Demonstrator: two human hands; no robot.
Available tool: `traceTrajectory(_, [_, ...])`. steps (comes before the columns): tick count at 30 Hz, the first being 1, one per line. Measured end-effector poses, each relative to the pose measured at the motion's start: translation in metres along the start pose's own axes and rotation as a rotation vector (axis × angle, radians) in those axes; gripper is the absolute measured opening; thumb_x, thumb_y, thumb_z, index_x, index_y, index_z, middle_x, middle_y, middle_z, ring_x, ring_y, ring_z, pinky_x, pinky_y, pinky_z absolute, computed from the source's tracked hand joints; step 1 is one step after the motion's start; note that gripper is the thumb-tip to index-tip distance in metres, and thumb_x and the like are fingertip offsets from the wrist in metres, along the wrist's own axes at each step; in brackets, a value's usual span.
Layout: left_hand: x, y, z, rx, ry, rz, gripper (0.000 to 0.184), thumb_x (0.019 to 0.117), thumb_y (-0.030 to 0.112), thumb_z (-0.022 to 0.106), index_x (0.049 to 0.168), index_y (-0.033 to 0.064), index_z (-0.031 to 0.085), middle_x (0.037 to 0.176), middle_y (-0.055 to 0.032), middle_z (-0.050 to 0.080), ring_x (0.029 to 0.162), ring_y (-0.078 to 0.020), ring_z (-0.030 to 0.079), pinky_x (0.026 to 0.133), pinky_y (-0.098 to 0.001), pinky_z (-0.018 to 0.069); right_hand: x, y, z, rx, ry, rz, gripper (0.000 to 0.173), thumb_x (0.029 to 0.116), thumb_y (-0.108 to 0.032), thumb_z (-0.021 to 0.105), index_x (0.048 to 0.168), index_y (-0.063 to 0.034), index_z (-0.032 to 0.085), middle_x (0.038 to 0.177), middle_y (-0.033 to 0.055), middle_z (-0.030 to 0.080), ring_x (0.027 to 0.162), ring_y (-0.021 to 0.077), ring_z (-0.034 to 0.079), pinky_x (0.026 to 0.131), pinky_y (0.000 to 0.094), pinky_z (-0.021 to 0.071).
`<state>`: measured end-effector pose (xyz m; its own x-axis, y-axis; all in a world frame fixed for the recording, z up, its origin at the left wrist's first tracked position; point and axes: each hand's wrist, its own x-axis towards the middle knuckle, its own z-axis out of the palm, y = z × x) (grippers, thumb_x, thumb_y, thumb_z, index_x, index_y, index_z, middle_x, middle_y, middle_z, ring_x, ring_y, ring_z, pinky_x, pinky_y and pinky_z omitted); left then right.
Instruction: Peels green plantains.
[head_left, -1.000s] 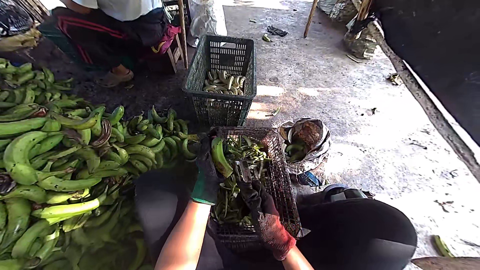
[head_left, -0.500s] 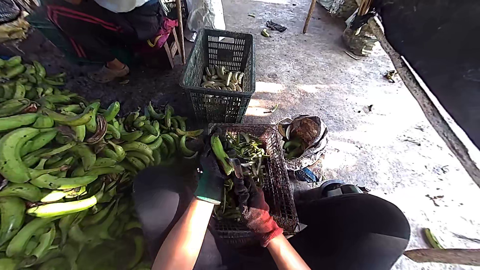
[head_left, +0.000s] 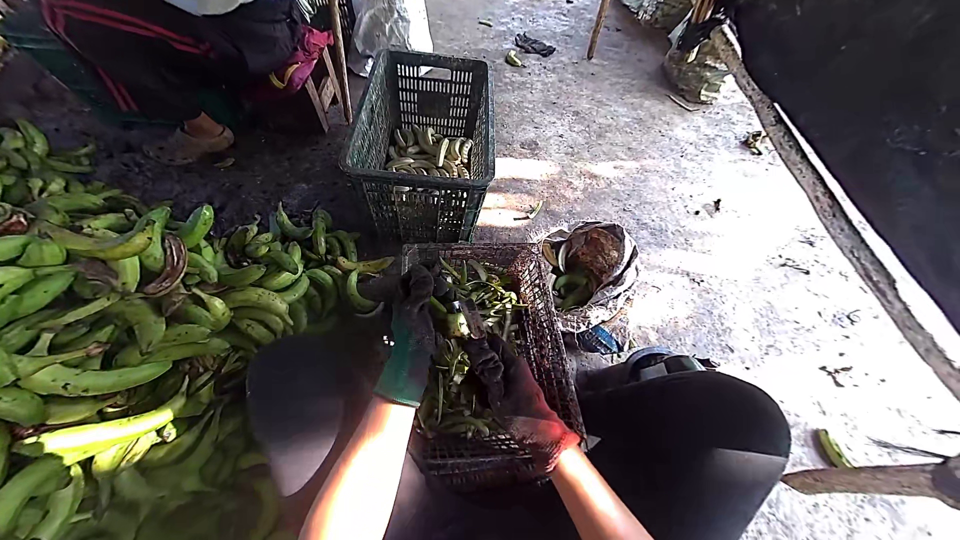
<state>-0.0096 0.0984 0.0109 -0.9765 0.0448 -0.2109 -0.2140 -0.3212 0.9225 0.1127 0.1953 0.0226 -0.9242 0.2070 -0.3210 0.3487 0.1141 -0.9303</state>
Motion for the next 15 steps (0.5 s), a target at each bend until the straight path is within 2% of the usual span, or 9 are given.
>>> traceTrajectory(1, [-0.003, -0.002, 0.002, 0.043, 0.003, -0.057, 0.030, 0.1084, 0.010, 0.041, 0.135, -0.0002, 0.051, 0.109, -0.0069, 0.062, 0.091, -0.0074, 0.061, 0.082, -0.0242, 0.0524, 0.007, 0.005, 0.005, -0.072, 0.032, -0.013, 0.038, 0.1064, -0.031, 0.044, 0.127, -0.0017, 0.055, 0.076, 0.0016, 0.061, 0.062, 0.0103, 0.060, 0.059, 0.0305, 0.0551])
traceTrajectory(2, [-0.006, -0.007, 0.005, 0.050, 0.004, -0.103, 0.030, 0.1094, 0.014, 0.041, 0.133, -0.0002, 0.054, 0.108, -0.0079, 0.064, 0.091, -0.0090, 0.063, 0.082, -0.0265, 0.0539, 0.013, 0.008, 0.008, -0.144, 0.040, -0.011, 0.037, 0.1068, -0.026, 0.045, 0.131, -0.0004, 0.055, 0.081, 0.0053, 0.063, 0.068, 0.0140, 0.062, 0.067, 0.0350, 0.0561])
traceTrajectory(4, [-0.008, -0.014, 0.008, 0.011, 0.002, -0.162, 0.027, 0.1096, 0.018, 0.042, 0.119, -0.0004, 0.059, 0.094, -0.0071, 0.064, 0.080, -0.0109, 0.063, 0.073, -0.0285, 0.0558, 0.020, 0.014, 0.013, -0.249, 0.059, -0.030, 0.035, 0.1058, -0.024, 0.045, 0.130, -0.0002, 0.055, 0.084, 0.0079, 0.065, 0.072, 0.0171, 0.065, 0.070, 0.0380, 0.0573])
traceTrajectory(6, [-0.009, -0.017, 0.013, 0.006, -0.041, -0.169, 0.030, 0.1102, 0.022, 0.041, 0.108, 0.0012, 0.062, 0.081, -0.0033, 0.062, 0.068, -0.0081, 0.061, 0.062, -0.0252, 0.0542, 0.022, 0.016, 0.011, -0.342, 0.072, -0.026, 0.036, 0.1042, -0.024, 0.048, 0.129, 0.0009, 0.057, 0.091, 0.0123, 0.068, 0.081, 0.0222, 0.068, 0.077, 0.0424, 0.0569])
traceTrajectory(7, [-0.011, -0.018, 0.012, 0.007, -0.099, -0.159, 0.031, 0.1104, 0.023, 0.039, 0.107, 0.0020, 0.061, 0.079, -0.0017, 0.062, 0.065, -0.0064, 0.059, 0.059, -0.0233, 0.0528, 0.022, 0.018, 0.010, -0.393, 0.074, -0.020, 0.037, 0.1043, -0.025, 0.047, 0.130, 0.0002, 0.057, 0.094, 0.0131, 0.069, 0.085, 0.0237, 0.069, 0.081, 0.0439, 0.0562])
traceTrajectory(9, [-0.010, -0.020, 0.013, 0.018, -0.214, -0.172, 0.025, 0.1080, 0.021, 0.046, 0.118, 0.0015, 0.058, 0.086, -0.0022, 0.063, 0.069, -0.0054, 0.061, 0.062, -0.0217, 0.0539, 0.025, 0.015, 0.000, -0.476, 0.032, 0.009, 0.039, 0.1051, -0.026, 0.047, 0.136, -0.0031, 0.054, 0.100, 0.0138, 0.069, 0.093, 0.0262, 0.069, 0.087, 0.0466, 0.0552])
traceTrajectory(11, [-0.005, -0.021, 0.021, -0.004, -0.289, -0.226, 0.030, 0.1022, 0.018, 0.058, 0.127, 0.0010, 0.055, 0.093, -0.0062, 0.065, 0.074, -0.0093, 0.062, 0.064, -0.0257, 0.0551, 0.028, 0.005, -0.018, -0.460, -0.006, 0.021, 0.039, 0.1055, -0.024, 0.045, 0.137, -0.0029, 0.053, 0.101, 0.0142, 0.069, 0.093, 0.0257, 0.069, 0.087, 0.0460, 0.0551])
traceTrajectory(13, [-0.002, -0.019, 0.035, -0.138, -0.437, -0.283, 0.035, 0.0946, 0.010, 0.063, 0.127, 0.0030, 0.053, 0.092, -0.0079, 0.065, 0.073, -0.0122, 0.064, 0.063, -0.0284, 0.0564, 0.029, -0.009, -0.050, -0.366, -0.030, 0.019, 0.037, 0.1057, -0.022, 0.044, 0.136, -0.0016, 0.054, 0.097, 0.0126, 0.067, 0.084, 0.0212, 0.068, 0.079, 0.0418, 0.0573])
traceTrajectory(15, [0.005, -0.019, 0.056, -0.275, -0.651, -0.345, 0.029, 0.0889, 0.004, 0.061, 0.117, 0.0067, 0.057, 0.088, -0.0061, 0.067, 0.075, -0.0119, 0.066, 0.066, -0.0285, 0.0580, 0.035, -0.020, -0.096, -0.245, -0.078, 0.027, 0.038, 0.1076, -0.023, 0.043, 0.137, -0.0013, 0.053, 0.096, 0.0110, 0.067, 0.077, 0.0173, 0.067, 0.073, 0.0372, 0.0590])
